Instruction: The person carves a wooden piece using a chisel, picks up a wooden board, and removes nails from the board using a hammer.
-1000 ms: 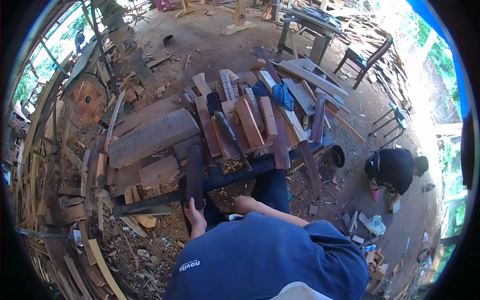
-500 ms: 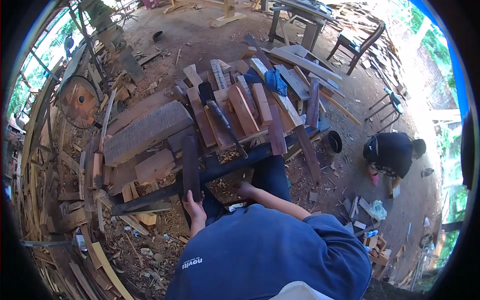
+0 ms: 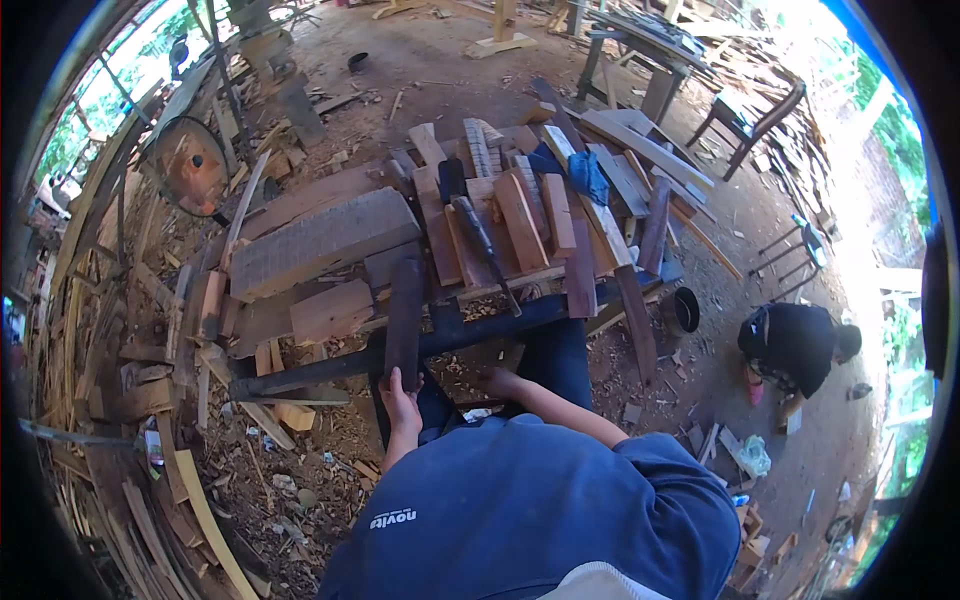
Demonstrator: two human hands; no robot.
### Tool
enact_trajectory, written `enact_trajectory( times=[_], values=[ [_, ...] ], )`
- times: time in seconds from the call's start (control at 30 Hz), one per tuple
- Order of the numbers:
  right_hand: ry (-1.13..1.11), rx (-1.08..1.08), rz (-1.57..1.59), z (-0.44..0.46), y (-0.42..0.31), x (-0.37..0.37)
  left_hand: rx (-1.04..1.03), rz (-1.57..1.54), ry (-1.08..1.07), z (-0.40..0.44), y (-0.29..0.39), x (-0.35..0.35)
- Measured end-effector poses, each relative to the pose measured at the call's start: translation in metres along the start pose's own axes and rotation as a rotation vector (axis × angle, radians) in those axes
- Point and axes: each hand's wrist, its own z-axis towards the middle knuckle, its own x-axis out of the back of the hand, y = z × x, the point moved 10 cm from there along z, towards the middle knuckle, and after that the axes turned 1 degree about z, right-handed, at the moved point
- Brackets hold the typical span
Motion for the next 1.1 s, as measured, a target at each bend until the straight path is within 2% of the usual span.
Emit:
enact_trajectory(
  times=[0.03, 0.1, 0.23, 0.3, 0.33, 0.4, 0.53, 0.63, 0.7, 0.83, 0.93, 1.07, 1.1],
  values=[
    [-0.008, 0.014, -0.011, -0.006, -0.009, 0.004, 0.012, -0.016, -0.031, 0.004, -0.004, 0.001],
    [0.041, -0.091, 0.163, -0.02, -0.01, 0.017, 0.006, -0.042, -0.049, 0.006, -0.006, 0.005],
    [0.096, -0.023, 0.185, -0.02, -0.001, 0.013, 0.004, -0.068, -0.061, 0.004, -0.006, 0.004],
    [0.243, 0.019, 0.162, -0.017, 0.005, 0.019, 0.003, -0.069, -0.074, 0.0, -0.003, 0.0],
    [0.237, 0.029, 0.156, -0.023, -0.007, 0.028, 0.002, -0.074, -0.059, 0.0, -0.002, 0.001],
    [0.061, 0.057, 0.111, -0.037, -0.029, 0.029, -0.003, -0.079, -0.059, -0.002, 0.0, 0.0],
    [0.099, 0.126, 0.181, -0.041, -0.039, 0.034, 0.003, -0.092, -0.096, -0.001, 0.0, -0.002],
    [0.151, 0.155, 0.084, -0.039, -0.038, 0.035, -0.018, -0.096, -0.088, -0.002, 0.003, -0.002],
    [0.141, -0.034, 0.214, -0.032, -0.022, 0.031, -0.015, -0.095, -0.116, -0.003, 0.005, -0.006],
    [0.135, -0.039, 0.22, -0.037, -0.029, 0.036, 0.051, -0.121, -0.191, -0.009, 0.007, -0.017],
    [0.103, 0.09, 0.135, -0.028, -0.029, 0.028, 0.122, -0.282, -0.234, -0.016, 0.012, -0.027],
    [0.105, -0.019, 0.15, -0.022, -0.007, 0.017, 0.128, -0.313, -0.218, -0.013, 0.006, -0.017],
    [0.103, -0.065, 0.139, -0.024, -0.004, 0.017, 0.078, -0.299, -0.207, -0.012, 0.01, -0.014]
  ],
)
